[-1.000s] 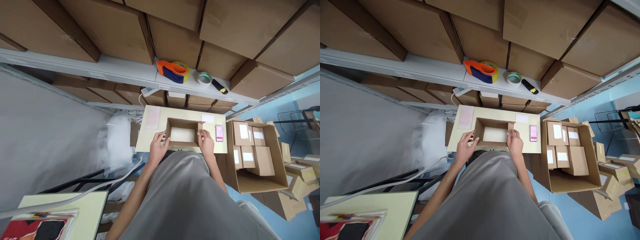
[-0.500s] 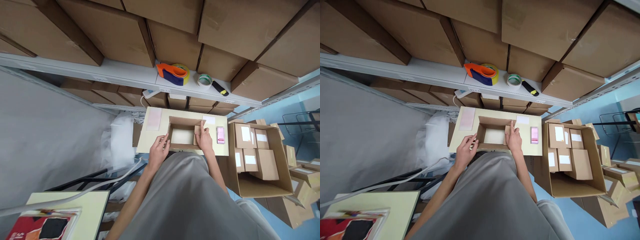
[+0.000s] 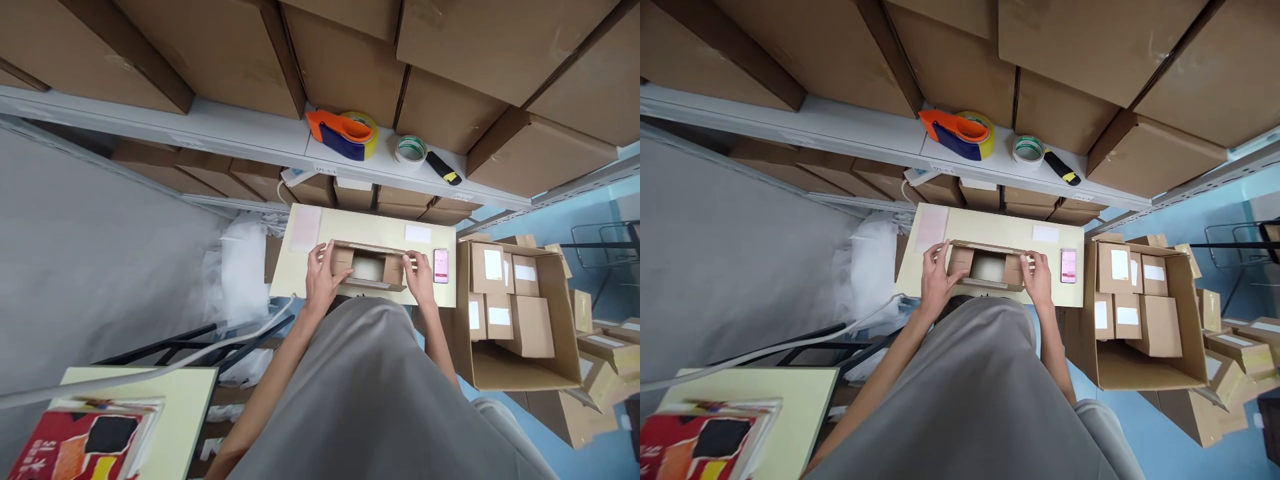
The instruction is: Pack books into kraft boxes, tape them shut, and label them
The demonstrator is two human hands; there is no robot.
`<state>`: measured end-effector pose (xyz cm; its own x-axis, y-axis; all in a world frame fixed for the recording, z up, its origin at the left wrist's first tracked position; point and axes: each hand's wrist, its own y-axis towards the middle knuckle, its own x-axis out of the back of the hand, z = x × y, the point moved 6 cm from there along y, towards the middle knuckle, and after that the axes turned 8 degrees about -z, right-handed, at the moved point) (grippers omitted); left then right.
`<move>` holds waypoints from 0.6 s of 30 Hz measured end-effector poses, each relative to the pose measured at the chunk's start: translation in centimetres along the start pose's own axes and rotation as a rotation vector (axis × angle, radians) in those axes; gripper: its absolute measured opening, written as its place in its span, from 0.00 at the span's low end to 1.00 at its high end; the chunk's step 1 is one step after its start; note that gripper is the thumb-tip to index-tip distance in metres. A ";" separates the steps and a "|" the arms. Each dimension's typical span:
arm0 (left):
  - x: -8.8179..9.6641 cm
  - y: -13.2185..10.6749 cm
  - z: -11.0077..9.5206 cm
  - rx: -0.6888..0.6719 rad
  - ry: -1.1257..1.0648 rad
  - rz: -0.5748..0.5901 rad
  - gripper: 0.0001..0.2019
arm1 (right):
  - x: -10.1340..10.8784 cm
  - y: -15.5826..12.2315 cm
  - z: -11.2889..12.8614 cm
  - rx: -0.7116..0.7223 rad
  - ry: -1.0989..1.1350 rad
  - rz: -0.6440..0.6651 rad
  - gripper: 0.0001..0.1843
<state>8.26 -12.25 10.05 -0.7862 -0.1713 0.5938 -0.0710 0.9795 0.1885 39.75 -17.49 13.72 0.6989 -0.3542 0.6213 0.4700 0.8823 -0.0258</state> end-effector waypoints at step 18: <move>-4.1 3.4 3.6 0.290 -0.285 0.209 0.21 | -4.8 -1.3 -7.6 -0.310 0.389 0.135 0.56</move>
<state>9.00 -7.85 5.43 -0.9366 0.0297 0.3491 -0.0296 0.9861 -0.1634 39.85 -19.25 4.82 0.8854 -0.3849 0.2608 0.4585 0.8157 -0.3528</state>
